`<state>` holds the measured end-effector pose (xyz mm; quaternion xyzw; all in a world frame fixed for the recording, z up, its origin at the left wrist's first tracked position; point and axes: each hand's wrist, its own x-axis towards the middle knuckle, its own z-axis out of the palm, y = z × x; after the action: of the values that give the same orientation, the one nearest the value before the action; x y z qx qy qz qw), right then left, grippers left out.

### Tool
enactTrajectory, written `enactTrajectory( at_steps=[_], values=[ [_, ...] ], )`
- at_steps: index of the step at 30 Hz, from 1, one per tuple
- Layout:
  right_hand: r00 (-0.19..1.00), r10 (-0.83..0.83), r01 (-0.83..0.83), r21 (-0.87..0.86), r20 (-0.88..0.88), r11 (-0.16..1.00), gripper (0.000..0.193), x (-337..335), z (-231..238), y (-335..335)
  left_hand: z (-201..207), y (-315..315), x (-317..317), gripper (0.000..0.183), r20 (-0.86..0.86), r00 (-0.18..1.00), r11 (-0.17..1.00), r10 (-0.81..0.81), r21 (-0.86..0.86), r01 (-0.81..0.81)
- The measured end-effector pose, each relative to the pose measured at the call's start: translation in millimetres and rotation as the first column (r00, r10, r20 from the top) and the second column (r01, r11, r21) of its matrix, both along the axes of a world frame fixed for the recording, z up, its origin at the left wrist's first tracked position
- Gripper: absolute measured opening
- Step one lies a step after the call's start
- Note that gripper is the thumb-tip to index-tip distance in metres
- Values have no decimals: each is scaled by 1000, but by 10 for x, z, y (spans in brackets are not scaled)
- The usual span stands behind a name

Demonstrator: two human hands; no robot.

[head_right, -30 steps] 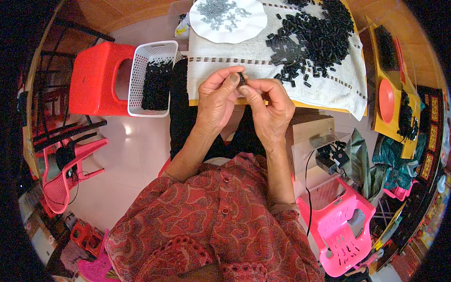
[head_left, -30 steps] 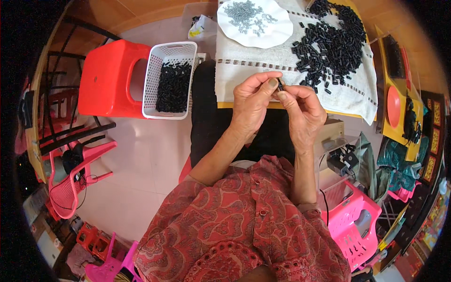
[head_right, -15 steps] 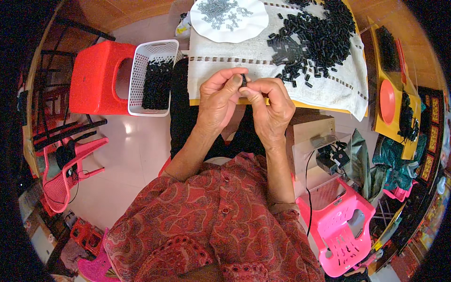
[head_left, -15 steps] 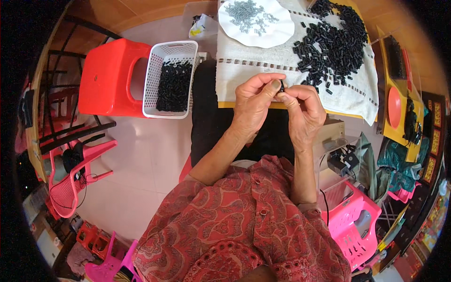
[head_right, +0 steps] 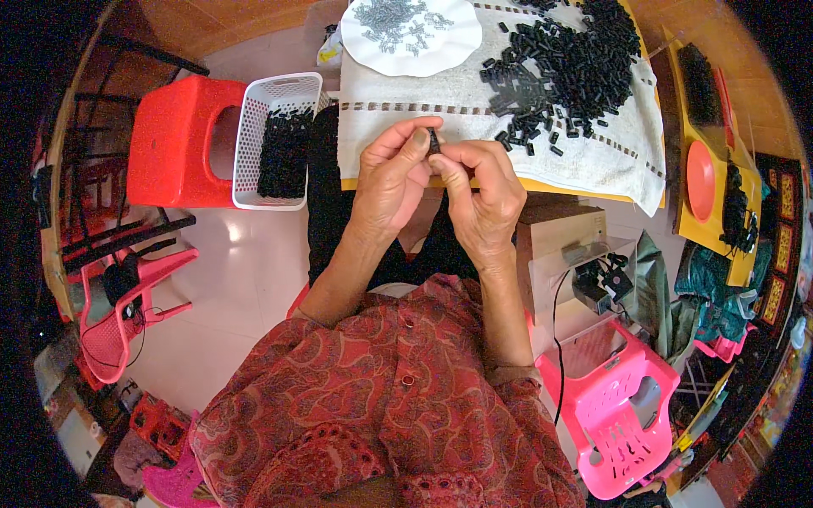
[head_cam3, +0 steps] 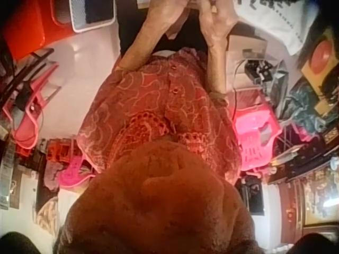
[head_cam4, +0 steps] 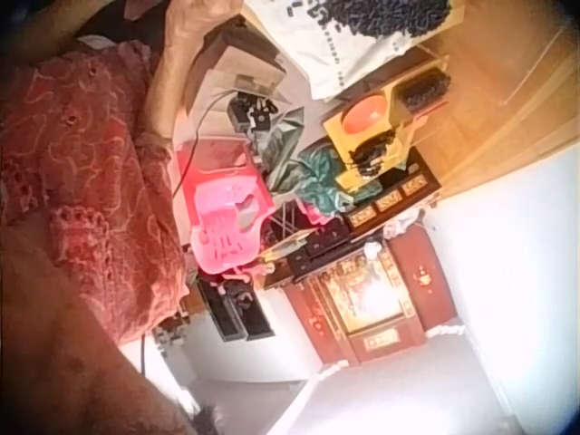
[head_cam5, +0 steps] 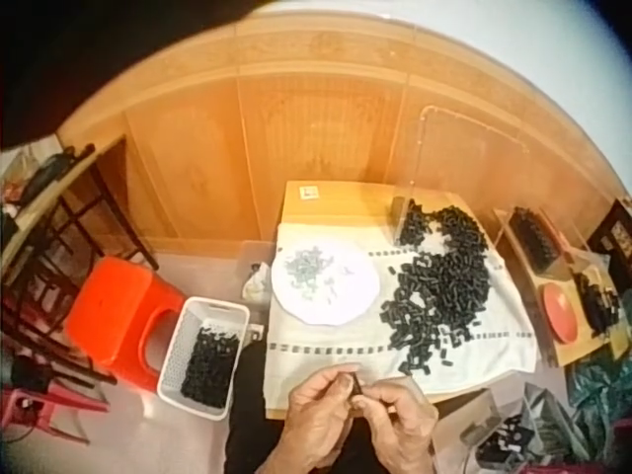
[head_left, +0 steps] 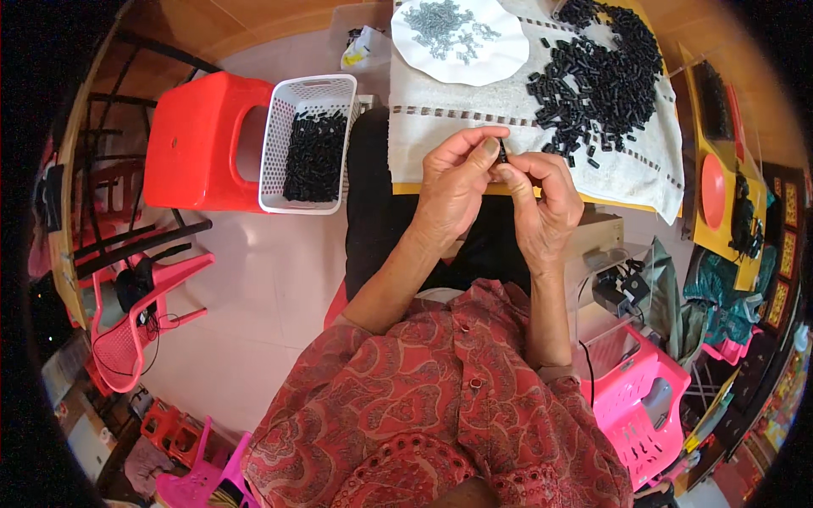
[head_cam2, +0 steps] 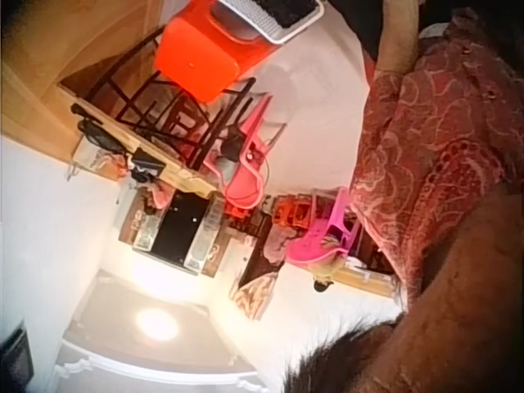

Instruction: The person assembles small components by picking metal pins and black plastic caps from the table and inserting the pins into the caps by hand.

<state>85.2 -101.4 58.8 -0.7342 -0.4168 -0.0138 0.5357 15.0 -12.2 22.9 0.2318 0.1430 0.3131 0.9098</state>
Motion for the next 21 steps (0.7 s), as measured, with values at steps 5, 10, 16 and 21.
enactTrajectory(
  at_steps=[5,10,16,21],
  values=[
    [1000,-4,3,4,25,1000,11,-46,44,12,-23,26,-30,19,29,999,1000,-27,-13,28],
    [960,16,3,67,-280,998,12,-76,-28,3,-13,27,-28,17,36,999,1000,-8,14,8],
    [909,19,33,117,-416,993,12,-92,-72,19,-23,15,-30,18,57,998,999,-34,-26,35],
    [971,13,20,136,-239,991,11,-105,-64,20,-23,-10,-24,17,51,998,998,-30,-46,32]
  ],
)
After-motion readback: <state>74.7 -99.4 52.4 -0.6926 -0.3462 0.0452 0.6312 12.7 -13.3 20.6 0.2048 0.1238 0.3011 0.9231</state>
